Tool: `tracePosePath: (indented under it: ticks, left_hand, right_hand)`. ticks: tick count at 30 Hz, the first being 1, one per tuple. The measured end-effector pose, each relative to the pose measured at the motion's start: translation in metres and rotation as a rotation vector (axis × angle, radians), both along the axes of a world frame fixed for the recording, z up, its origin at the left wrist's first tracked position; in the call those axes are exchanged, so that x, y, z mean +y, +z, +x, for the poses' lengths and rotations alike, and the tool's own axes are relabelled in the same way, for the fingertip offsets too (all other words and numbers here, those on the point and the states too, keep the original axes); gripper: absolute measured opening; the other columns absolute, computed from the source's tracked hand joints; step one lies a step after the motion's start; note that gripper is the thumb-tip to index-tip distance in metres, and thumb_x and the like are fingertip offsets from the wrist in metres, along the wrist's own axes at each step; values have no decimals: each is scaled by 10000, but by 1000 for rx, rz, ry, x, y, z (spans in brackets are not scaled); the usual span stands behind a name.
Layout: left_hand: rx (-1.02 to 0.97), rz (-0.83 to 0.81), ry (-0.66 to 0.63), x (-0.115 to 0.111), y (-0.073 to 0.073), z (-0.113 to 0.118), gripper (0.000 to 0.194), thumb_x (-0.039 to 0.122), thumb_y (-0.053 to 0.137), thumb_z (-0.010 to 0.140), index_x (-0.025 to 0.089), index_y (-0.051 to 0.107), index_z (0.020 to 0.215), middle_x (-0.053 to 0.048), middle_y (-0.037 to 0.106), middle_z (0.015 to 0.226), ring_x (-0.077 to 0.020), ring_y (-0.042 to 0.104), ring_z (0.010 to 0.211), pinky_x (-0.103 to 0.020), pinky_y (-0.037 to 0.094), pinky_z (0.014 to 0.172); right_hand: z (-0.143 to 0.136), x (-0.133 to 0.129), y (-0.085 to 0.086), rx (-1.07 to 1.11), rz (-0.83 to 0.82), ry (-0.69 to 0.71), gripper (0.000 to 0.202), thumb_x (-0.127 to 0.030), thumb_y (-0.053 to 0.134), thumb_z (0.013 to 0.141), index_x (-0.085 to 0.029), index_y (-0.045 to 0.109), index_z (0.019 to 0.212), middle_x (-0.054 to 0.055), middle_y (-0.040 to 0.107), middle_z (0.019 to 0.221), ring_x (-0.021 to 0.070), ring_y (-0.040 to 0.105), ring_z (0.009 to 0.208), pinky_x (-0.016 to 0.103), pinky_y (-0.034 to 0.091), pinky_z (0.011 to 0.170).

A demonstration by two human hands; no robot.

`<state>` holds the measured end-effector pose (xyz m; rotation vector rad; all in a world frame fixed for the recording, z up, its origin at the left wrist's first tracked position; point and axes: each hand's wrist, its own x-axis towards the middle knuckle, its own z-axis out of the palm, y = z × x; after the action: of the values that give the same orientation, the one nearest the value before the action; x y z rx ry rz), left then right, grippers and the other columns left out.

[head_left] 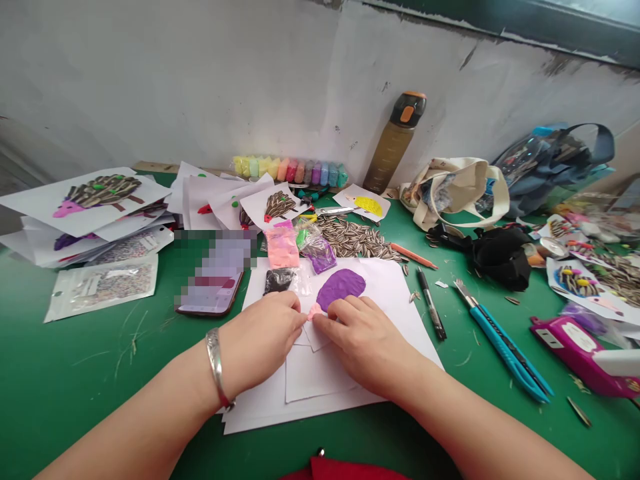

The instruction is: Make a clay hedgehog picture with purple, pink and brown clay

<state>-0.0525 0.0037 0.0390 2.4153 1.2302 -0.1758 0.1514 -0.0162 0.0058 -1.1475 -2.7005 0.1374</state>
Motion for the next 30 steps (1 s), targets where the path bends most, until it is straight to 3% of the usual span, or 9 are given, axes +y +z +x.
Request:
tracePosePath:
  ticks: [12,21,26,30]
  left_hand:
    - [12,19,-15,-1,0,1,368,206,367,989,144,712,877,-72,575,899,-187,550,803,-313,470,752]
    - [7,-9,9,-2,2,1,331,184,390,973,153,716,922,-72,574,917,-196,546,829,-325,471,765]
    - [-4,-12,12,-1,2,1,359,202,363,985,150,713,922,-74,571,910,-194,544,821,-328,467,768]
    - [-11,-12,20,-1,3,2,393,219,334,997,153,714,921,-74,572,911,-192,546,822,-329,465,777]
  right_hand:
    - [0,-2,0,-57,-20,-39,269,-87,493,872,-164,636,1086,57,589,890,188,424,757,333,307,688]
    - [11,-5,16,-123,-138,50,346,-50,451,853,-161,573,1158,74,569,986,197,439,822,341,344,735]
    - [8,-4,11,-105,-137,16,404,-48,446,855,-154,538,1234,84,571,1003,203,446,839,346,355,752]
    - [3,-2,9,-90,-121,-25,363,-55,470,852,-161,580,1182,84,580,973,202,452,818,351,355,739]
